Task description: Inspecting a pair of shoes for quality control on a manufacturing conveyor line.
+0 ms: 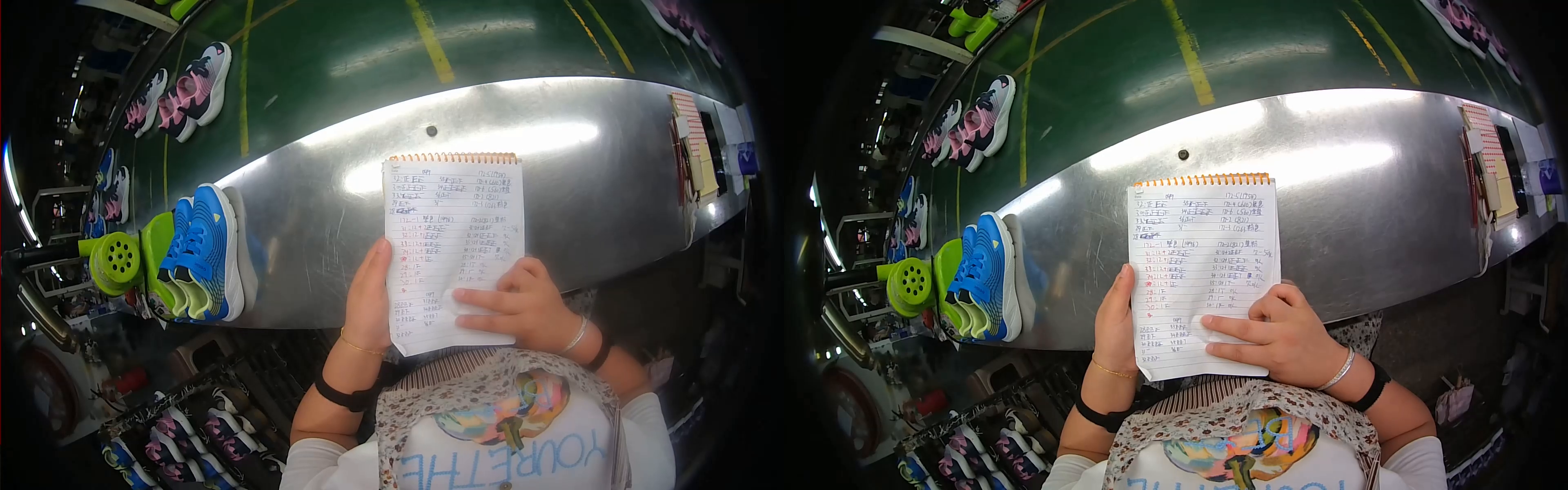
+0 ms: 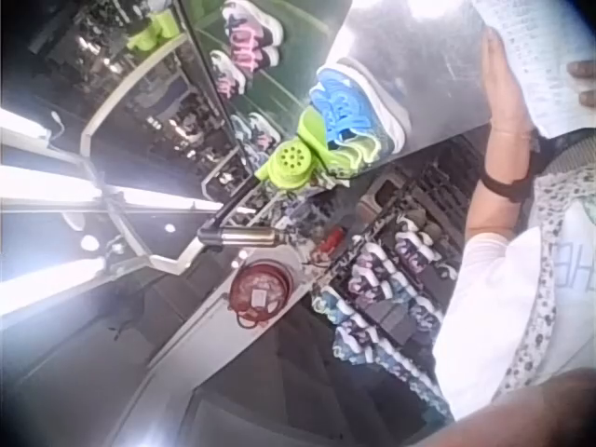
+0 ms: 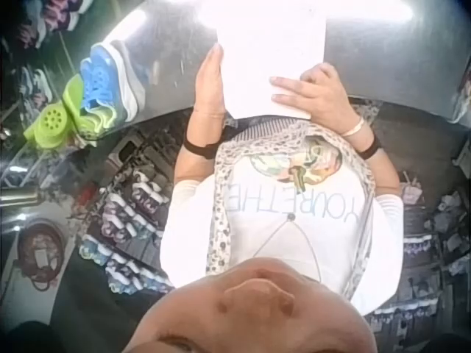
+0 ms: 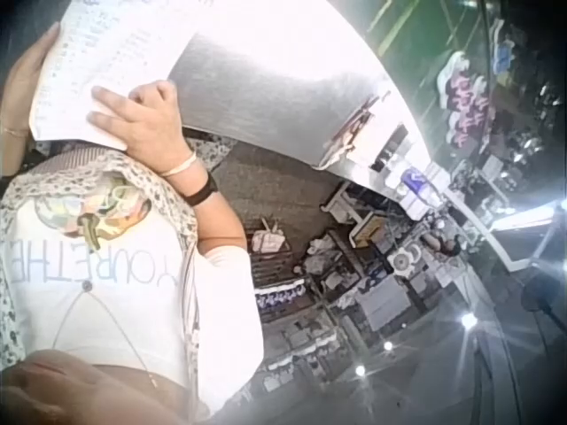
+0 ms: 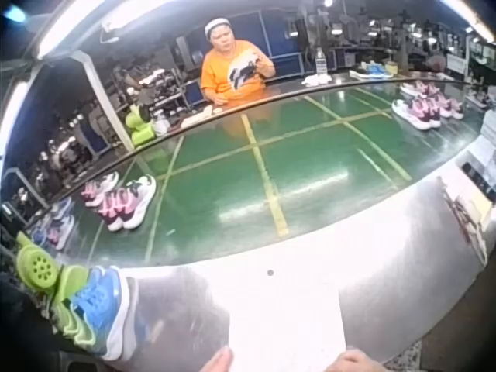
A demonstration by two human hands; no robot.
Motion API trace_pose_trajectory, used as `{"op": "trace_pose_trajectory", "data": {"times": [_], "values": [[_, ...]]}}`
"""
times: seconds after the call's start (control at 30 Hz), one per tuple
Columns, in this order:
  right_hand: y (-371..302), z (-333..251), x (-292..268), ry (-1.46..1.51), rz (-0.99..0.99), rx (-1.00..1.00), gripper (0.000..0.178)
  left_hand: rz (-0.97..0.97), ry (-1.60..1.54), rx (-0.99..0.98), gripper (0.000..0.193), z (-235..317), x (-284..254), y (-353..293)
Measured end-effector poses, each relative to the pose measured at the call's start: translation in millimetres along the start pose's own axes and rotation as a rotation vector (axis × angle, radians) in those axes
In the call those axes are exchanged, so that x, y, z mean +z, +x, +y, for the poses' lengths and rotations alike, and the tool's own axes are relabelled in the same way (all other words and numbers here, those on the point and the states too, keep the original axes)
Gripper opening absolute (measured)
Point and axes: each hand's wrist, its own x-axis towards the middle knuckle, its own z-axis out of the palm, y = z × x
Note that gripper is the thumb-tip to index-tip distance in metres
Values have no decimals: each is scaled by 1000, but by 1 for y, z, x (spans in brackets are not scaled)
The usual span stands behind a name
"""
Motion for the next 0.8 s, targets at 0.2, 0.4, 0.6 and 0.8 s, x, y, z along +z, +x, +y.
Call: {"op": "trace_pose_trajectory", "data": {"times": [0.2,0.4,0.6,0.8], "values": [[0,1,0,7,-3,3,29,1,17,0,43,1,2,0],[2,4,-1,-9,-2,-4,27,-1,26,-11,43,3,3,3],[5,5,1,-13,12,-15,30,70,49,-18,44,3,1,4],[4,5,1,-16,-1,-17,34,38,12,-9,45,-3,-5,6]]}}
